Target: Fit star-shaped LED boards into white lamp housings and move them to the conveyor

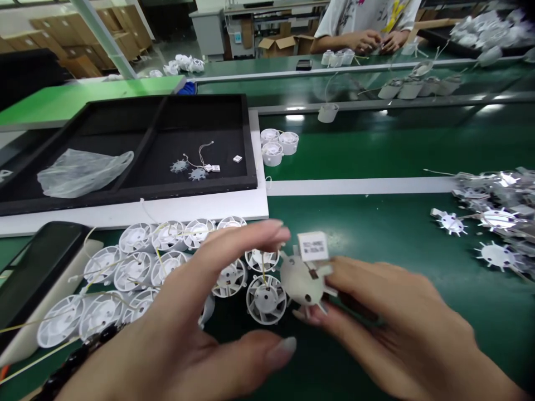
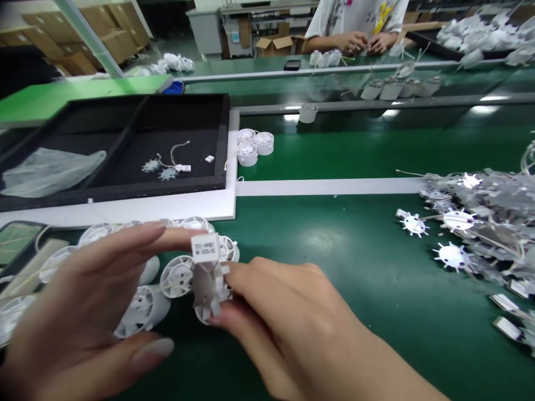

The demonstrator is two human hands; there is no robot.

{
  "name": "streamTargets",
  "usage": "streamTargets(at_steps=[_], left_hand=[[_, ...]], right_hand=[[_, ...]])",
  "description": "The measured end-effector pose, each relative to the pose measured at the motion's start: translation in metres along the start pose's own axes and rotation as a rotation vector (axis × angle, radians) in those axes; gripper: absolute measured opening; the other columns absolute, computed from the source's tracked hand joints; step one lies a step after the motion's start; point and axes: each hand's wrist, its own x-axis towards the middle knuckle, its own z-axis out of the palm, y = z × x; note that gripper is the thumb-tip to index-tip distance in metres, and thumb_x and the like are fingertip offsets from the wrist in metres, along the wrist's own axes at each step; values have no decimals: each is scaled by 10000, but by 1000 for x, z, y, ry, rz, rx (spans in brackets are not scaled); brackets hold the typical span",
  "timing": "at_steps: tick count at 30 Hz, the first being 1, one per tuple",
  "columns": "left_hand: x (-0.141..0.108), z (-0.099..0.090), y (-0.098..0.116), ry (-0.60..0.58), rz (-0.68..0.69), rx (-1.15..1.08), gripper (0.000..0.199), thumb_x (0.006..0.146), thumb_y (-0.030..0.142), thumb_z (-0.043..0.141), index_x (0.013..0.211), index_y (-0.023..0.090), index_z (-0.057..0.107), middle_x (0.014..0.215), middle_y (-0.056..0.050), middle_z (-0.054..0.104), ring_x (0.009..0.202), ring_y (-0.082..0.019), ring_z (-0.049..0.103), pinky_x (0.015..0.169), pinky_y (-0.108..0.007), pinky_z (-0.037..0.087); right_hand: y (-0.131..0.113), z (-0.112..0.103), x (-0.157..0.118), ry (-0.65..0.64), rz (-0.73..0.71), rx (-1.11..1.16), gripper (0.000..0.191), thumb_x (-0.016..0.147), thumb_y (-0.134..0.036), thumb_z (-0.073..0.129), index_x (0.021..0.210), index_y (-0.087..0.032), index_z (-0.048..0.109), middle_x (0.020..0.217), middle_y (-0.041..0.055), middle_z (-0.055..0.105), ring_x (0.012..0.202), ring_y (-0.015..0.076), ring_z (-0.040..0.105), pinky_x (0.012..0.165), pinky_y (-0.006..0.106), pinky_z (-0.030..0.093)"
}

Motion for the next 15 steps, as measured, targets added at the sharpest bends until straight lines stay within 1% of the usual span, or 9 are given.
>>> streamTargets(at_steps=[2,4,5,6,8,10,11,13,15], left_hand=[[5,2,0,-29,-49,-31,642,1108,504,688,1667,460,376,1373,56,727,1317,-170,683,1363,-331,363],[9,1,0,-99,-100,-68,573,1101,462,720,1610,503,459,1175,110,781,1150,-143,758,1414,-377,239],[11,-1,0,-132,-123,-98,541,1100,411,732,1573,525,497,1111,136,787,1083,-129,777,1424,-392,197],[12,-3,0,-163,-143,-126,517,1097,354,740,1535,537,534,1080,157,790,1045,-117,786,1425,-392,182],[15,-7,1,-198,-166,-164,424,1090,279,742,1417,524,631,1077,188,797,1011,-95,789,1413,-352,203],[18,-11,1,-215,-185,-169,264,1084,291,750,1278,464,711,1095,196,799,998,-79,784,1382,-291,260],[20,-12,1,-233,-190,-169,172,1084,316,754,1206,436,737,1092,199,800,983,-74,783,1376,-275,265],[22,-13,1,-270,-213,-196,59,1095,344,738,1107,401,749,1065,206,806,959,-72,785,1403,-301,196],[22,-12,1,-303,-245,-241,65,1112,330,711,1082,387,723,1084,221,808,969,-72,790,1430,-362,83]], right_hand=[[0,2,-2,22,-83,-121,219,1059,-78,540,1045,-214,712,745,-33,711,574,115,634,533,263,433],[0,4,-4,28,-120,-168,252,1057,-57,512,1076,-192,723,720,-24,699,542,117,605,507,282,408],[0,5,-4,37,-122,-153,251,1058,-59,514,1092,-186,727,729,-18,705,553,118,611,515,280,417],[0,5,-4,46,-108,-112,245,1060,-65,526,1111,-187,733,744,-17,713,572,116,622,531,268,433],[-1,5,-2,32,-35,37,237,1060,-83,576,1133,-218,756,781,-28,735,612,102,651,561,228,466],[-2,3,2,-5,95,197,238,1051,-108,628,1096,-272,795,790,-55,750,631,81,669,579,184,483],[-3,1,3,-34,160,258,228,1042,-126,655,1046,-290,814,783,-64,756,635,76,674,576,171,482],[-4,-3,6,-77,267,334,198,1024,-179,700,940,-298,834,771,-62,772,639,86,675,559,173,473],[-4,-5,8,-104,348,400,192,1025,-237,721,883,-286,839,769,-46,783,647,97,670,560,178,474]])
